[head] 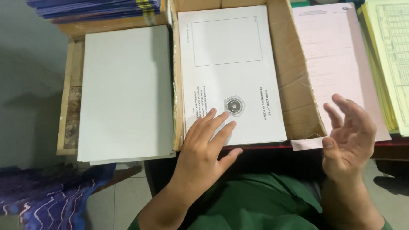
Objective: Sorting and organizing various printed forms into a cardboard box and separate stacks
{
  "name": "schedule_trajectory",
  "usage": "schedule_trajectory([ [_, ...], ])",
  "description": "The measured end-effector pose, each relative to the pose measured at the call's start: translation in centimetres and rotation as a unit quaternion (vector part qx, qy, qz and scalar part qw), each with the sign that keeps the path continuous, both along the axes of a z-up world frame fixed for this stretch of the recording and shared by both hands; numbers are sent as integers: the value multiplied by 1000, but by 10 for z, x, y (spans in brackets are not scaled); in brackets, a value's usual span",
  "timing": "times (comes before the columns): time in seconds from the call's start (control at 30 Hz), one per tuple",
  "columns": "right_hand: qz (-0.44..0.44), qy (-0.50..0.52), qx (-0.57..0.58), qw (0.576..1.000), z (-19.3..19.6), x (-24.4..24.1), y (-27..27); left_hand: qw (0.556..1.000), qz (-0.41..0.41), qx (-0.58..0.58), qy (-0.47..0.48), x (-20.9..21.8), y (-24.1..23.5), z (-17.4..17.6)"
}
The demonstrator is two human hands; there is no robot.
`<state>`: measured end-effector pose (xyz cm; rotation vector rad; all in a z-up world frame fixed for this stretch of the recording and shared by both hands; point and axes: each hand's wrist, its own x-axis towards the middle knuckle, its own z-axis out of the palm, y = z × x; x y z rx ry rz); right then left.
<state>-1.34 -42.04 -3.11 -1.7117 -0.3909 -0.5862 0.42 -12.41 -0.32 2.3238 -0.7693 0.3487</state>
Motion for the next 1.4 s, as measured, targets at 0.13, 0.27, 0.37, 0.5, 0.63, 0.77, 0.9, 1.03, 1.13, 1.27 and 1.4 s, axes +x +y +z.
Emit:
schedule_trajectory([
  [0.13,-146,-100,-217,960,9,19,-52,1000,-14,23,10,1,-1,1],
  [0.27,-293,61,-394,869,47,25,-89,999,-30,36,21,0,1,6],
  [0.37,-305,362,-365,802,88,44,-82,999,-11,53,3,-1,2,1],
  [0.5,-282,387,-422,770,74,44,-91,995,-3,98,2,0,1,0],
  [0.63,-130,93,-394,905,45,27,-65,997,-21,73,-14,-5,3,9],
  [0.77,64,49,-99,992,17,8,-17,983,-2,-52,-177,-15,10,11],
  [0.9,3,66,123,990,0,-4,27,932,100,-148,-314,-27,27,-36],
  [1.03,11,119,225,967,-7,-9,50,887,101,-447,56,-24,14,-5],
  [1.13,114,184,249,944,-6,-10,55,854,-2,-466,231,-22,22,8],
  [1.27,92,125,119,981,6,-7,54,924,34,-330,193,-20,34,4],
  [1.4,-19,7,-117,993,-1,-1,45,990,47,-125,35,-13,52,-27],
])
